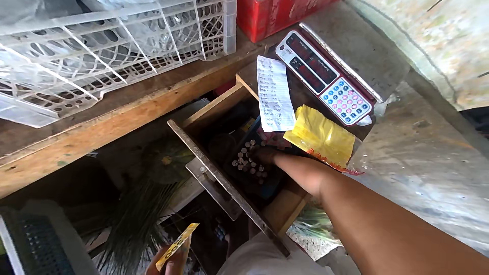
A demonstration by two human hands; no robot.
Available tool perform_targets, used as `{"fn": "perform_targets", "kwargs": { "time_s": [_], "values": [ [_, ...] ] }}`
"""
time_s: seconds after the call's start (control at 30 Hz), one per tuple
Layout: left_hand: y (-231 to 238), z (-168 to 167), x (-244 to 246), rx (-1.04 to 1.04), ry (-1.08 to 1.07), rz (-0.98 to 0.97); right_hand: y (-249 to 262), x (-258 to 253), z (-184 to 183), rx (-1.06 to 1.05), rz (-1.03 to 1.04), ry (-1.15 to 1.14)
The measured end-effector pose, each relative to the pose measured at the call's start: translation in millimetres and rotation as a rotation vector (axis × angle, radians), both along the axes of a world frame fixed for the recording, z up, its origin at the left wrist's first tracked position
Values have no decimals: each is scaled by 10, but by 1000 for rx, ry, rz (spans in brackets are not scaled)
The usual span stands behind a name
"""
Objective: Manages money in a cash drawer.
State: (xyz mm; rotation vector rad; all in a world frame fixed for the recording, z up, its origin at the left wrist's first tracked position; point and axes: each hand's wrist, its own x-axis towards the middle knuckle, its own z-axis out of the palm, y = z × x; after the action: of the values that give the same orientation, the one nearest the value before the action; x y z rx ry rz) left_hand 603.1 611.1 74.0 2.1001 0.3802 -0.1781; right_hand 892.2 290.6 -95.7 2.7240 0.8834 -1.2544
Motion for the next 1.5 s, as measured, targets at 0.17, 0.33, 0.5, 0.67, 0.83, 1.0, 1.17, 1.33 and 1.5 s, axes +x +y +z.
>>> {"fn": "perform_targets", "kwargs": {
  "time_s": [0.17, 0.33, 0.5, 0.67, 0.83, 1.0, 1.17, 1.33, 1.5],
  "values": [
    [3, 77, 20, 27, 8, -18, -104, 11, 478, 27, -249, -13],
    [40, 58, 12, 20, 28, -3, -256, 78, 548, 32, -612, -99],
    [-18, 52, 18, 30, 46, -21, -317, 77, 351, 24, -665, -78],
    [-44, 61, 9, 41, 26, -39, -180, -62, 430, -30, -505, -36],
    [-28, 30, 0, 17, 16, -36, 16, -163, 339, -64, -465, 12],
    [-31, 19, -10, 21, 16, -27, -68, -102, 357, -63, -632, -75],
    [-77, 25, 5, 25, 31, -53, -154, -96, 332, 161, -575, -191],
    [-77, 21, 34, 27, 27, -55, -105, -138, 257, 210, -219, -113],
    [-76, 30, 46, 49, 24, -58, -163, -171, 297, 185, -247, -147]
  ]
}}
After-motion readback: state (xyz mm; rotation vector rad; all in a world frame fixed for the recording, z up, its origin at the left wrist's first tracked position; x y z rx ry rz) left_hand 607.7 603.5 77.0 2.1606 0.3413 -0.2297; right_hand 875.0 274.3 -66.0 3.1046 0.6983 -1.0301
